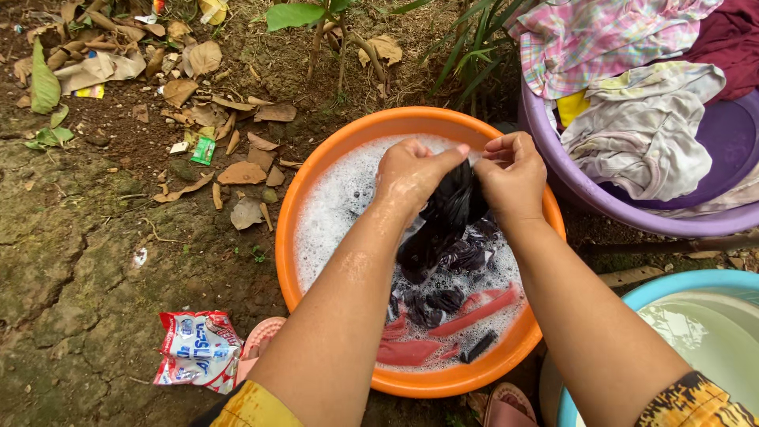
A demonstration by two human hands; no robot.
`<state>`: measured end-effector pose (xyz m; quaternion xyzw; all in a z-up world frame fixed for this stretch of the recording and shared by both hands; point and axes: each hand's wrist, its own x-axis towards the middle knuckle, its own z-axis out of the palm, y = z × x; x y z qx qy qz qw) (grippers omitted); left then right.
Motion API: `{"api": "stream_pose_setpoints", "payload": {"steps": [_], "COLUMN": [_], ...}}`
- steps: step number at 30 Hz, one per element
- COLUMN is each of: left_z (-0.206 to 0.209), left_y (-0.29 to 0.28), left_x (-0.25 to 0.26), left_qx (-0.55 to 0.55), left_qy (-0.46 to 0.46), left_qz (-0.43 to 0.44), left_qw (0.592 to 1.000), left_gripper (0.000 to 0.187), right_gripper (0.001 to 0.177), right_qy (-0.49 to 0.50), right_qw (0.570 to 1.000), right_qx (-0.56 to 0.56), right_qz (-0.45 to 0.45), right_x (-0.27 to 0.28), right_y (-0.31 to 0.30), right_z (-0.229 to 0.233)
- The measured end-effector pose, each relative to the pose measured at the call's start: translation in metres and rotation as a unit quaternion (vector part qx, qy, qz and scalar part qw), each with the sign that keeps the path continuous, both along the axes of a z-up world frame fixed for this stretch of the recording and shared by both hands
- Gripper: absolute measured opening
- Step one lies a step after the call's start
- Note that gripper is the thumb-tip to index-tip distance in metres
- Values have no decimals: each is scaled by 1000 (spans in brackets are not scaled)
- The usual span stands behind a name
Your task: The person hand washes clothes by submerging, scrubbing, and wringing individual garments in a basin of soapy water by hand.
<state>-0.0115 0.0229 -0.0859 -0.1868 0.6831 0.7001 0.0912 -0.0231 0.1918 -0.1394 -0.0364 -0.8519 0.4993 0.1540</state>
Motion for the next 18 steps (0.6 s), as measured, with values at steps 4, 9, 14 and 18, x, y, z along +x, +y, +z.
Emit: {"api": "stream_pose_setpoints", "payload": {"steps": [4, 9, 14, 18], "left_z": [-24, -62, -104, -123], "left_y": [-19, -33, -49, -36], "left_x": [6, 45, 88, 99], "left_qx": [-275, -442, -458, -517], "left_qy": [-68, -212, -236, -204], "left_qz": [-148, -244, -304, -384], "left_qw": [948, 836, 801, 737], "left_gripper": [43, 59, 73, 64], "right_gripper": [30, 56, 69, 59], "right_qy": [-67, -100, -261, -337], "right_qw": [991, 938, 803, 725], "right_qx": [85, 226, 430, 492], "right_qz": [74, 243, 320, 345], "right_x": [12, 67, 105, 109], "right_y": [-11, -43, -46, -43], "right_z": [-14, -50, -68, -79]}}
